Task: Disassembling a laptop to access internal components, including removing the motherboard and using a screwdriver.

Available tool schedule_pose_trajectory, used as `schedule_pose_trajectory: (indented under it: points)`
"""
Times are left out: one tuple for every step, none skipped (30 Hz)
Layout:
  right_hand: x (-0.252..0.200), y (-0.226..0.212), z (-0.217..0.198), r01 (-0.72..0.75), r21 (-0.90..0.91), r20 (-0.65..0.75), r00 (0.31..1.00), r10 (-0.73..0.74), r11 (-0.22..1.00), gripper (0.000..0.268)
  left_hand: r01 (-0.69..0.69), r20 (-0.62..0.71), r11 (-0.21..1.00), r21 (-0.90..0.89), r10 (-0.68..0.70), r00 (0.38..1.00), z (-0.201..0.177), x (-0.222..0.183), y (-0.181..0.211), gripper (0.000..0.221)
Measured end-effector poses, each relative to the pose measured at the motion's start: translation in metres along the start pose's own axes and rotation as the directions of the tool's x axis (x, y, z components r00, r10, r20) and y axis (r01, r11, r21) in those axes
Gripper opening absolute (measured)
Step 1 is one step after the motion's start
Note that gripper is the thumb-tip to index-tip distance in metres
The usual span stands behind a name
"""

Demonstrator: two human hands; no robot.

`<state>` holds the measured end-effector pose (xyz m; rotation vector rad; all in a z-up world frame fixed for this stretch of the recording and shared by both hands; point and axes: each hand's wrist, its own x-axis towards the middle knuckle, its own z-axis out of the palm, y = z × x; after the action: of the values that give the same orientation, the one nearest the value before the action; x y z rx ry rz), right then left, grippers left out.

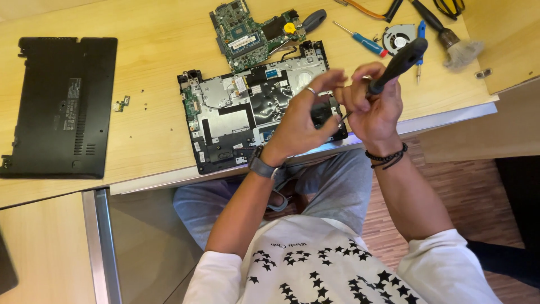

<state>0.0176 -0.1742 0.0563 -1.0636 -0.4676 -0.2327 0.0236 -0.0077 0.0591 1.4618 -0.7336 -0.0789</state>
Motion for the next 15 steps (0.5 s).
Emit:
schedule_pose_trajectory:
  points:
    - [0.0,0.0,-0.001,0.0,-0.002,-0.003,1.0,0.0,1.0,0.046,0.0,0.002,1.0,-0.002,0.0,1.0,-0.005,0.004,0.018,0.064]
    - [0.0,0.0,-0.002,0.008,-0.005,0.029,1.0,-0.008,1.0,0.041,-0.073,-0.001,0.997,0.018,0.073,0.997,-0.011,0.007,0.037,0.062]
    - [0.0,0.001,-0.002,0.011,-0.004,0.066,0.998,-0.011,1.0,0.04,-0.142,-0.008,0.989,0.04,0.142,0.99,-0.018,0.009,0.056,0.061]
    - [-0.007,0.009,-0.013,0.006,-0.002,0.069,0.998,-0.006,1.0,0.04,-0.138,-0.014,0.99,0.041,0.139,0.99,-0.015,0.012,0.059,0.061]
    - [-0.011,0.017,-0.024,-0.02,0.024,0.022,1.0,0.019,1.0,0.037,-0.181,-0.011,0.982,0.059,0.182,0.983,-0.013,0.018,0.062,0.052]
    - [-0.014,0.025,-0.036,-0.044,0.051,-0.025,0.999,0.045,0.998,0.034,-0.224,-0.008,0.972,0.077,0.225,0.974,-0.011,0.023,0.066,0.044]
    - [-0.015,0.026,-0.039,-0.042,0.05,-0.022,0.999,0.044,0.998,0.034,-0.226,-0.009,0.971,0.079,0.228,0.974,-0.005,0.032,0.067,0.044]
    - [-0.016,0.027,-0.042,-0.048,-0.014,-0.006,0.999,0.048,0.999,0.034,-0.289,0.005,0.952,0.099,0.289,0.957,0.002,0.041,0.067,0.032]
    - [-0.018,0.027,-0.046,-0.051,-0.081,0.007,0.999,0.051,0.995,0.034,-0.351,0.021,0.929,0.116,0.351,0.936,0.01,0.051,0.068,0.021]
    - [-0.018,0.026,-0.049,-0.048,-0.084,0.008,0.999,0.049,0.995,0.034,-0.354,0.022,0.928,0.115,0.354,0.935,0.014,0.056,0.068,0.021]
    - [-0.02,0.025,-0.052,-0.053,-0.184,0.024,0.998,0.058,0.982,0.034,-0.414,0.04,0.901,0.129,0.412,0.91,0.019,0.062,0.068,0.016]
    - [-0.022,0.024,-0.054,-0.055,-0.281,0.039,0.997,0.069,0.958,0.034,-0.472,0.06,0.87,0.141,0.469,0.881,0.025,0.067,0.067,0.02]
    - [-0.024,0.022,-0.056,-0.054,-0.28,0.034,0.997,0.066,0.958,0.034,-0.472,0.065,0.87,0.139,0.468,0.881,0.024,0.065,0.064,0.02]
    - [-0.027,0.021,-0.058,-0.055,-0.371,0.044,0.996,0.077,0.927,0.034,-0.449,-0.002,0.881,0.151,0.454,0.891,0.023,0.063,0.061,0.01]
    - [-0.03,0.019,-0.06,-0.057,-0.46,0.054,0.994,0.092,0.886,0.034,-0.424,-0.072,0.891,0.159,0.439,0.896,0.022,0.061,0.057,0.029]
